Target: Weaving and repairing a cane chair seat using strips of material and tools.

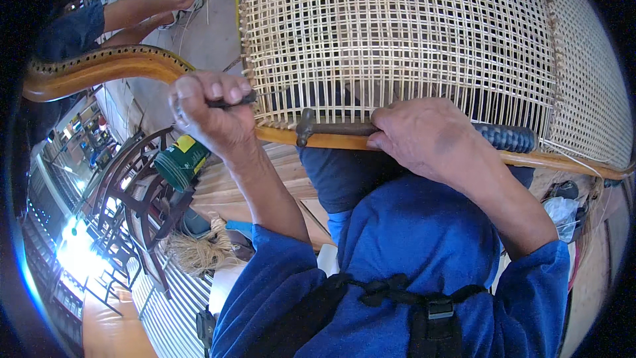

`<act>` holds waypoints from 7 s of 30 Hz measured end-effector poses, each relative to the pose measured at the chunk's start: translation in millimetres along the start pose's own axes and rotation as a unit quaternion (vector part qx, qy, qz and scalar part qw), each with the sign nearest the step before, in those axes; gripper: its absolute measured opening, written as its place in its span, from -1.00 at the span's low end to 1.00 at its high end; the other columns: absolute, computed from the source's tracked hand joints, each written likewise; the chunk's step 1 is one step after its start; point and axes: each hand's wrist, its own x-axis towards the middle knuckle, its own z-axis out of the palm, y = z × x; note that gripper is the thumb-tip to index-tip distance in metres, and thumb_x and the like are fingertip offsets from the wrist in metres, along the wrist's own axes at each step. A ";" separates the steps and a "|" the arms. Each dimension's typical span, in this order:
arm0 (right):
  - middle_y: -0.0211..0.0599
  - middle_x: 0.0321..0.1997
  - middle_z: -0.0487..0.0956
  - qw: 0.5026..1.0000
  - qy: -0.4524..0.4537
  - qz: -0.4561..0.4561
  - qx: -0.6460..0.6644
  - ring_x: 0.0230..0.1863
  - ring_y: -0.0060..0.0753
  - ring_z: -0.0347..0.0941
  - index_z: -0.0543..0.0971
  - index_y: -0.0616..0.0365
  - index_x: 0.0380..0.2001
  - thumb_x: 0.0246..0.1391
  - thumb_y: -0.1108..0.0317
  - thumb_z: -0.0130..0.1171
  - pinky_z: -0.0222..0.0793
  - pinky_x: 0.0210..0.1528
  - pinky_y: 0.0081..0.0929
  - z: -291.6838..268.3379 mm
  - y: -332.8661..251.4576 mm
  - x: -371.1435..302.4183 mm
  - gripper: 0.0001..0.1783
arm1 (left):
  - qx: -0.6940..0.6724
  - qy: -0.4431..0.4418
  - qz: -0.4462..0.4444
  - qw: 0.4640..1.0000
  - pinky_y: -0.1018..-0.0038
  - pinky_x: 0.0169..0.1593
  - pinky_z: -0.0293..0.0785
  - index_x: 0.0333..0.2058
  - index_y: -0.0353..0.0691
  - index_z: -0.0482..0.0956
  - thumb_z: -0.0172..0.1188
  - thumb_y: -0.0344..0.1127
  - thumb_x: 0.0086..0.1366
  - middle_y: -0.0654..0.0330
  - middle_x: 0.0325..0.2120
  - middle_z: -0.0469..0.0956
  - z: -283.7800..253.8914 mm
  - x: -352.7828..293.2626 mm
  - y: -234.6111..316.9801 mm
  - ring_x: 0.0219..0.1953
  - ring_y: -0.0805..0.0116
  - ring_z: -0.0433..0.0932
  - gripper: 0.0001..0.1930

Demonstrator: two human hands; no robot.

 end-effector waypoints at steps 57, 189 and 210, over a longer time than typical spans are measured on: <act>-0.15 -0.47 0.54 0.998 0.012 0.052 -0.020 -0.35 -0.10 0.52 0.47 0.16 -0.45 0.08 0.15 0.06 0.43 -0.27 -0.22 -5.7 -8.2 -21.2 -0.73 | 0.027 0.016 -0.068 0.997 0.47 -0.66 0.36 -0.56 -0.13 0.28 0.17 -0.29 0.17 0.28 -0.74 0.28 26.2 -19.6 -6.8 -0.75 0.43 0.29 -0.76; -0.51 -0.64 0.29 0.536 0.236 0.052 0.809 -0.72 -0.62 0.19 0.33 0.10 -0.37 0.18 0.08 -0.07 0.19 -0.74 -0.57 96.8 -23.4 -51.4 -0.70 | 0.412 -0.267 0.060 0.869 0.29 -0.32 0.34 -0.33 -0.33 0.33 0.17 -0.20 0.13 0.05 -0.55 0.39 71.5 -59.4 -16.4 -0.47 0.13 0.41 -0.69; -0.53 -0.64 0.28 0.587 0.206 0.087 0.779 -0.69 -0.61 0.21 0.28 0.00 -0.37 0.17 0.05 -0.08 0.21 -0.71 -0.55 97.7 -32.2 -61.7 -0.73 | 0.300 -0.247 0.064 0.919 0.61 -0.47 0.40 -0.30 -0.27 0.42 0.27 -0.24 0.11 0.26 -0.59 0.48 53.7 -66.1 -27.6 -0.61 0.56 0.43 -0.71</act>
